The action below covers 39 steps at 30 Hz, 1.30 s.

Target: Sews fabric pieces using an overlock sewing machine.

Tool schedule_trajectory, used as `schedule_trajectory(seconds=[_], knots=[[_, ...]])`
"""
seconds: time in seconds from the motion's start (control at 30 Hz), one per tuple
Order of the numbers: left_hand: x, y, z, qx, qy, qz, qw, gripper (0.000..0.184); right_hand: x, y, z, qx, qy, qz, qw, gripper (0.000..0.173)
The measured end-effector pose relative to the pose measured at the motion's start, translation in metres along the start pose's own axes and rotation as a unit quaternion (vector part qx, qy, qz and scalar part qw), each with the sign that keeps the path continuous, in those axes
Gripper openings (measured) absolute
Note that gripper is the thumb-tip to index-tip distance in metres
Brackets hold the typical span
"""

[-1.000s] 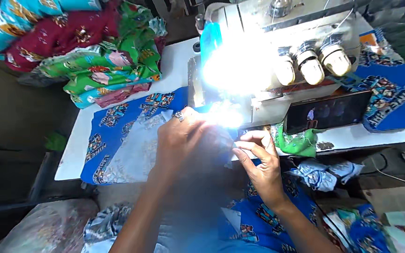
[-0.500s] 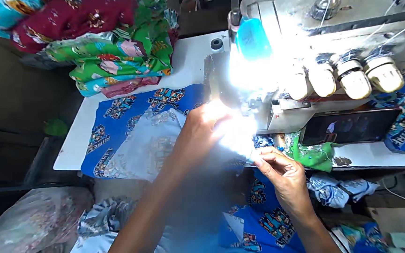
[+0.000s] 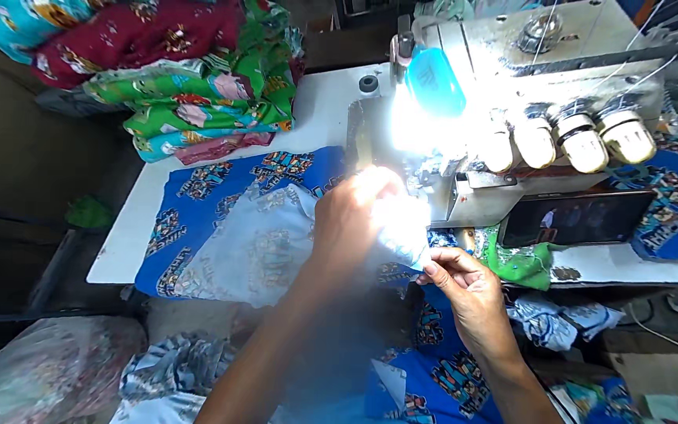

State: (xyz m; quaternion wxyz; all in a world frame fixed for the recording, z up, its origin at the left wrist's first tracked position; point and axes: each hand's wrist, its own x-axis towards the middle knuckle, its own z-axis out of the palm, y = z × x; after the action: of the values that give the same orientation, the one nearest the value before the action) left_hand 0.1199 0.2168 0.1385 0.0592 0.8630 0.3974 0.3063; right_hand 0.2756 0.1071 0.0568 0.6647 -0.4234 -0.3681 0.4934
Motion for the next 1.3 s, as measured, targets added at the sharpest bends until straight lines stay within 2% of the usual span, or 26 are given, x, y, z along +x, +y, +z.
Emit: schedule_trajectory(seconds=[0.07, 0.2, 0.47, 0.6, 0.67, 0.73, 0.8, 0.87, 0.93, 1.07, 1.2, 1.3], knots=[[-0.001, 0.000, 0.000, 0.016, 0.001, 0.014, 1.000, 0.008, -0.001, 0.001, 0.001, -0.007, -0.005, -0.004, 1.000, 0.010], [-0.009, -0.004, -0.001, -0.001, -0.011, 0.024, 1.000, 0.017, -0.004, -0.002, 0.006, -0.013, -0.002, 0.002, 1.000, 0.013], [0.007, -0.005, 0.013, -0.062, 0.022, 0.018, 0.998, 0.016, 0.001, -0.005, 0.011, -0.025, 0.037, -0.088, 0.995, 0.024], [0.026, -0.029, 0.016, -0.068, 0.032, 0.042, 0.996, 0.014, 0.013, -0.009, 0.015, -0.117, 0.029, -0.124, 0.985, 0.020], [0.030, -0.032, 0.012, -0.029, 0.046, 0.022, 0.998, 0.017, 0.020, -0.011, 0.017, -0.183, 0.032, -0.139, 0.973, 0.015], [0.023, -0.018, 0.005, -0.011, 0.062, 0.007, 0.998, 0.016, 0.024, -0.015, 0.019, -0.224, 0.031, -0.140, 0.964, 0.014], [0.006, 0.003, 0.001, -0.047, 0.049, 0.004, 0.998, 0.011, 0.025, -0.018, 0.017, -0.234, 0.024, -0.135, 0.963, 0.017], [-0.006, 0.002, 0.006, -0.092, 0.029, 0.028, 0.995, 0.009, 0.026, -0.021, 0.011, -0.251, 0.015, -0.131, 0.959, 0.021], [-0.006, -0.013, 0.014, -0.111, 0.028, 0.062, 0.991, 0.012, 0.029, -0.023, 0.004, -0.296, 0.018, -0.151, 0.943, 0.022], [-0.003, -0.025, 0.015, -0.133, 0.007, 0.084, 0.988, 0.012, 0.035, -0.026, -0.006, -0.405, 0.024, -0.243, 0.881, 0.022], [-0.001, -0.030, 0.015, -0.159, -0.011, 0.107, 0.981, 0.013, 0.038, -0.028, -0.007, -0.447, -0.024, -0.300, 0.842, 0.027], [-0.004, -0.025, 0.010, -0.146, -0.004, 0.093, 0.985, 0.012, 0.036, -0.025, -0.010, -0.476, -0.043, -0.315, 0.820, 0.032]])
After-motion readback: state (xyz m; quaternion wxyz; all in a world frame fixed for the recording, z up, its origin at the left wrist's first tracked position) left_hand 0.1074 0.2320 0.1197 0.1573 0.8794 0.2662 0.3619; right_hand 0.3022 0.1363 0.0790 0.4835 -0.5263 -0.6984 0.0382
